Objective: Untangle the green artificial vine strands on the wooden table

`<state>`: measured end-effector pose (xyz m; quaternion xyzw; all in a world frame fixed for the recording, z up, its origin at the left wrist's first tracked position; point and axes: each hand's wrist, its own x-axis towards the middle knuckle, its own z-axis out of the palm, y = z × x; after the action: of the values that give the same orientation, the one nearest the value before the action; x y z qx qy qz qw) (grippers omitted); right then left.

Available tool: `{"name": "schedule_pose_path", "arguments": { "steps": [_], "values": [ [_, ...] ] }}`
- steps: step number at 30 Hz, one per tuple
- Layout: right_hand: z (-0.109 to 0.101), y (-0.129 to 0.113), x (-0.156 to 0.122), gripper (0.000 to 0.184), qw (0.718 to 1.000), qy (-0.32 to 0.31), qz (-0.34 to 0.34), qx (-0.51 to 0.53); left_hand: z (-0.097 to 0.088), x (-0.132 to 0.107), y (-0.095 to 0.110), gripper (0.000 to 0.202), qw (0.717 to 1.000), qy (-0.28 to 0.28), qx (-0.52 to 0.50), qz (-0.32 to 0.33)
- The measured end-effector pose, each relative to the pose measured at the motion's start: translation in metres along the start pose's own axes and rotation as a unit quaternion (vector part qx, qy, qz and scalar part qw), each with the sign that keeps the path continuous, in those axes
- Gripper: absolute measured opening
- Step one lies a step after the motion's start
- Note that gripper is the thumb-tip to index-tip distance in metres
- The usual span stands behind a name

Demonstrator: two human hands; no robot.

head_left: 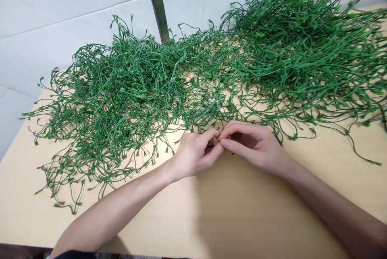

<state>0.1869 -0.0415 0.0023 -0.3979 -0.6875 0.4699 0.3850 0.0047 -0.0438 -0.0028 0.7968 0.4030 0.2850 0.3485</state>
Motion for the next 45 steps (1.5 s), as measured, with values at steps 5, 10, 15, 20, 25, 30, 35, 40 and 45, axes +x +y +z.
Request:
{"name": "schedule_pose_path", "arguments": {
  "steps": [5,10,15,20,25,30,35,40,45],
  "values": [
    [0.0006,-0.0011,-0.0002,0.009,1.0,-0.002,-0.004,0.0,0.0002,-0.0004,0.0003,0.013,1.0,0.0,-0.001,0.0],
    [0.0006,-0.0011,-0.0003,0.009,1.0,-0.004,0.004,-0.008,0.0004,-0.0006,0.0001,0.013,1.0,-0.001,-0.002,-0.002],
    [-0.0007,-0.0004,-0.0006,0.009,1.0,-0.006,0.003,-0.009,0.0015,-0.0011,-0.0017,0.014,1.0,-0.006,0.0,-0.001],
    [-0.0004,-0.0019,-0.0003,0.01,1.0,-0.008,0.004,-0.01,0.0011,-0.0006,-0.0016,0.016,1.0,-0.005,0.003,0.001],
    [-0.0004,-0.0024,0.0,0.009,1.0,-0.011,0.0,-0.014,0.0012,-0.0008,-0.0015,0.016,1.0,-0.005,0.009,-0.001],
    [-0.0003,-0.0012,-0.0001,0.009,1.0,-0.013,0.002,-0.018,0.0006,-0.0007,-0.0011,0.015,1.0,-0.006,0.007,0.0],
    [-0.0004,-0.0014,0.0,0.01,1.0,-0.013,0.001,-0.022,0.0007,-0.0002,-0.0009,0.016,1.0,-0.008,0.01,-0.001],
    [-0.001,-0.0019,0.0,0.012,1.0,-0.017,0.004,-0.026,0.0009,-0.0007,-0.0017,0.016,1.0,-0.003,0.01,0.007],
    [-0.0005,-0.0016,0.0005,0.011,1.0,-0.015,0.005,-0.026,0.0006,-0.0008,-0.0011,0.016,1.0,-0.009,0.012,0.002]
  ]
}}
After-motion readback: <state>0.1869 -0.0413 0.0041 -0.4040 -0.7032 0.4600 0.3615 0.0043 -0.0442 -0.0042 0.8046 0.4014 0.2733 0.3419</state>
